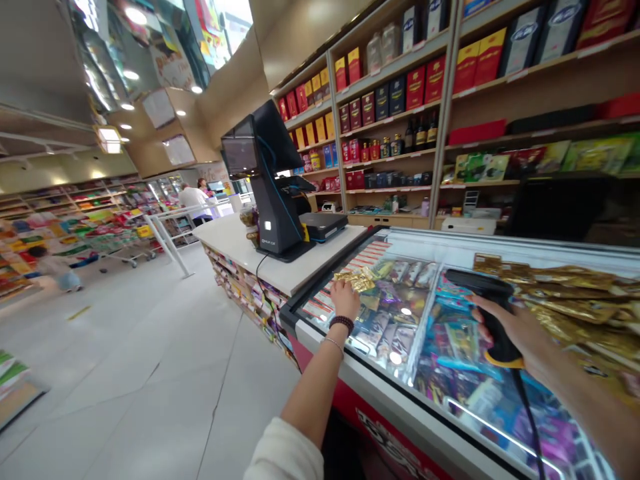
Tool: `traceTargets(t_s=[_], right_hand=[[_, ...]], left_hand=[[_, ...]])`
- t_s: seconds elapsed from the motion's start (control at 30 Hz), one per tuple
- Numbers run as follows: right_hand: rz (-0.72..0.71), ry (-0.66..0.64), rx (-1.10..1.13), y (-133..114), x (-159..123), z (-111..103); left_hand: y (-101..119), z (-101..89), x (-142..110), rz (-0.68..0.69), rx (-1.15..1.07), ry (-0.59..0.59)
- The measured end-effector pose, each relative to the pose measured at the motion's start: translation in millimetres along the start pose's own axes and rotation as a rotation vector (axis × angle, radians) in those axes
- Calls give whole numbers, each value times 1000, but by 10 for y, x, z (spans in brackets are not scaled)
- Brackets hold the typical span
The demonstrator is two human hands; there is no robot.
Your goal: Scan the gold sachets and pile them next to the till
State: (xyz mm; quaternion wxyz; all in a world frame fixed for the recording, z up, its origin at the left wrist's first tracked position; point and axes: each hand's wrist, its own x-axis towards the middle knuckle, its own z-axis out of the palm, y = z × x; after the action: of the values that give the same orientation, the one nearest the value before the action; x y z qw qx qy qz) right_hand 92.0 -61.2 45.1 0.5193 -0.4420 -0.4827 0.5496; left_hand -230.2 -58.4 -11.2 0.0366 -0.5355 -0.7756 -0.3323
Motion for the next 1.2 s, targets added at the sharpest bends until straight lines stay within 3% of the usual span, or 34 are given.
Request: traceTargets(t_s=[0.1,0.17,0.3,0.47,0.57,0.67,0.83,1.03,1.13,1.2], right_hand=[[12,-8,83,-117,-110,-243],[-29,32,90,-193,-174,-480],[-103,151,121,-329,-319,-1045],[-162,275,129,-418,-587,-1700],[-189,349,156,-377,-716,-1979],[-196,386,196,-298,-765,-2150],[-190,404,225,-228,-751,-2241],[-180,438,213,-258,-738,-2174],[-179,455,208,-273,-731,-2126],[-171,457,205,-274,-729,-2105]], left_hand=[[199,35,7,53,13,12],[448,109,-14,120,-43,-26],[1193,374,-205,316,-255,-143],[2232,729,-654,535,-565,-290],[2731,886,-864,528,-684,-373],[3076,1016,-973,487,-745,-416],[3269,1150,-999,425,-724,-506],[3054,1114,-793,586,-595,-451],[2963,1147,-628,526,-576,-403],[2961,1201,-529,456,-528,-439]])
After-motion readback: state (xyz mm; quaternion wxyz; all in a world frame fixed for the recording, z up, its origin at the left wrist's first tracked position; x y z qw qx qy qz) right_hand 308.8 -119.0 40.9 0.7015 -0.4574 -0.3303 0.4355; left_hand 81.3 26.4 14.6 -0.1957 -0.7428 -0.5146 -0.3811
